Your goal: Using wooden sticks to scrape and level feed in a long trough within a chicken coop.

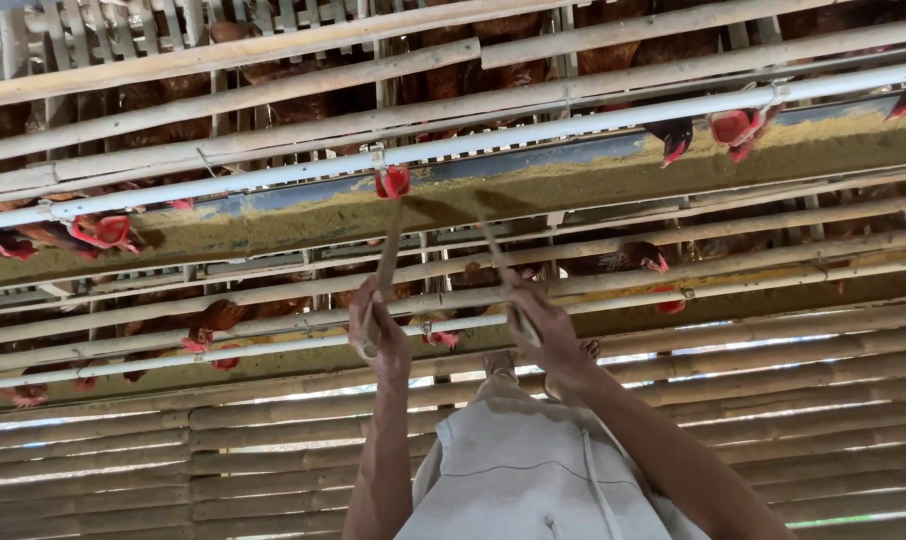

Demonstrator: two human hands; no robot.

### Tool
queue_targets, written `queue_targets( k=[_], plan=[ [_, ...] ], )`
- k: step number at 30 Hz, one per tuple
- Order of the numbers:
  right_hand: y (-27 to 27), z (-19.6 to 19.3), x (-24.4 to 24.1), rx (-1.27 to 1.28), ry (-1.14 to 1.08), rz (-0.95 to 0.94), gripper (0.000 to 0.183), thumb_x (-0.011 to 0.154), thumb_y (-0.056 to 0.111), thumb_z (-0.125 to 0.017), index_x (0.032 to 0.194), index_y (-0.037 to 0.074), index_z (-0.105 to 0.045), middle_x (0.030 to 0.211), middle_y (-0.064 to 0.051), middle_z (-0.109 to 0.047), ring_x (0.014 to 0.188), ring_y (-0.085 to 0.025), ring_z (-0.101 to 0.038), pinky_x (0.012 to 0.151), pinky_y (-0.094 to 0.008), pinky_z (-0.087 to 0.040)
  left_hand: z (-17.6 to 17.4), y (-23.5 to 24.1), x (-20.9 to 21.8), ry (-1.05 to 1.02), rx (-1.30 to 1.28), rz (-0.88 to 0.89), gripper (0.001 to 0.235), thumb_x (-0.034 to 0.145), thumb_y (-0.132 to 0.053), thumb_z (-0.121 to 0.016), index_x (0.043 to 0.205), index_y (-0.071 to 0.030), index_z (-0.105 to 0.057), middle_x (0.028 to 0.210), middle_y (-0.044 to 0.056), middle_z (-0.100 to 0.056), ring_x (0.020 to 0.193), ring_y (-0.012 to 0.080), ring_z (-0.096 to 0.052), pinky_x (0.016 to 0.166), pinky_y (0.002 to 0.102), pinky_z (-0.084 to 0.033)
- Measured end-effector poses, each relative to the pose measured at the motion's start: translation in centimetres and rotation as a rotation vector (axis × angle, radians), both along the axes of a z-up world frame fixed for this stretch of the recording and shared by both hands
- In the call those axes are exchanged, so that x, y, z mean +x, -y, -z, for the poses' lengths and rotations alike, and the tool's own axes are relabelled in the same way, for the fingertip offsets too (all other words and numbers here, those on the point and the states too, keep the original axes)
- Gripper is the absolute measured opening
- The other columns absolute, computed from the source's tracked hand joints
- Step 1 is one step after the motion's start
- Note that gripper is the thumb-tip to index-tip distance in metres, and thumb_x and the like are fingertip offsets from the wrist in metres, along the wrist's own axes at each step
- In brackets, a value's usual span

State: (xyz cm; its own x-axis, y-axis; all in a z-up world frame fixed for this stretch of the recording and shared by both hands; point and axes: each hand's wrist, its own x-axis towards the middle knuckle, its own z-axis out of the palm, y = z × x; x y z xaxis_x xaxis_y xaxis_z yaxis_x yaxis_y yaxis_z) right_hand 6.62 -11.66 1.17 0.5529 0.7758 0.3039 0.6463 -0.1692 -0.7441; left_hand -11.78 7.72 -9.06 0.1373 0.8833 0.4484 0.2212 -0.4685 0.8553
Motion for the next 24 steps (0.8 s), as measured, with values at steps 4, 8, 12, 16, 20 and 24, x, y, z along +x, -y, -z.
queue_targets(
  k=[4,8,12,16,20,24],
  plan=[
    [-2.7,-0.8,-1.0,0.041,0.068,-0.059,0.024,0.085,0.003,-0.071,0.101,0.021,-0.065,0.090,-0.011,-0.078,0.062,-0.035,-0.073,0.052,-0.042,-0.061,-1.6,0.6,0.7,-0.038,0.027,0.012,0.023,0.112,-0.012,-0.057,0.126,-0.008,-0.074,0.113,0.016,-0.080,0.096,0.0330,-0.079,0.085,0.049,-0.063],
    [-3.5,-3.6,-0.4,0.084,0.085,-0.168,0.021,0.089,-0.005,-0.065,0.101,0.012,-0.059,0.120,-0.020,-0.071,0.074,-0.044,-0.071,0.055,-0.052,-0.065,-0.4,-0.9,-1.2,-0.026,0.064,-0.027,0.024,0.114,-0.011,-0.055,0.130,-0.007,-0.072,0.118,0.016,-0.078,0.103,0.0342,-0.077,0.088,0.050,-0.062],
    [-1.5,5.6,1.5,0.029,0.119,-0.121,0.021,0.089,0.005,-0.070,0.102,0.018,-0.060,0.123,-0.010,-0.074,0.080,-0.037,-0.073,0.054,-0.044,-0.063,-0.8,-0.9,-1.0,-0.062,0.053,-0.056,0.026,0.116,-0.014,-0.051,0.133,-0.008,-0.070,0.119,0.014,-0.076,0.105,0.0343,-0.076,0.089,0.051,-0.062],
    [1.7,0.9,4.3,0.034,0.087,-0.095,0.023,0.088,0.010,-0.074,0.103,0.023,-0.063,0.109,-0.007,-0.077,0.076,-0.036,-0.074,0.052,-0.044,-0.062,0.3,2.1,2.4,-0.102,0.108,-0.020,0.024,0.114,-0.013,-0.054,0.131,-0.009,-0.070,0.119,0.016,-0.077,0.104,0.0317,-0.076,0.090,0.052,-0.062],
    [5.8,-1.1,7.2,0.041,-0.090,0.009,0.028,0.086,0.000,-0.072,0.108,0.018,-0.068,0.112,-0.014,-0.075,0.101,-0.035,-0.070,0.074,-0.046,-0.060,-0.7,6.6,7.7,0.079,0.036,0.114,0.019,0.109,-0.010,-0.062,0.121,-0.007,-0.076,0.119,0.016,-0.077,0.114,0.0340,-0.075,0.095,0.049,-0.060],
    [10.0,2.3,9.1,0.046,-0.214,0.103,0.026,0.089,-0.009,-0.067,0.109,0.006,-0.064,0.134,-0.025,-0.067,0.120,-0.045,-0.060,0.087,-0.064,-0.056,-4.9,11.1,12.2,0.102,-0.004,0.216,0.016,0.107,-0.009,-0.066,0.118,-0.007,-0.078,0.120,0.014,-0.078,0.118,0.0330,-0.075,0.098,0.045,-0.059]
  ],
)
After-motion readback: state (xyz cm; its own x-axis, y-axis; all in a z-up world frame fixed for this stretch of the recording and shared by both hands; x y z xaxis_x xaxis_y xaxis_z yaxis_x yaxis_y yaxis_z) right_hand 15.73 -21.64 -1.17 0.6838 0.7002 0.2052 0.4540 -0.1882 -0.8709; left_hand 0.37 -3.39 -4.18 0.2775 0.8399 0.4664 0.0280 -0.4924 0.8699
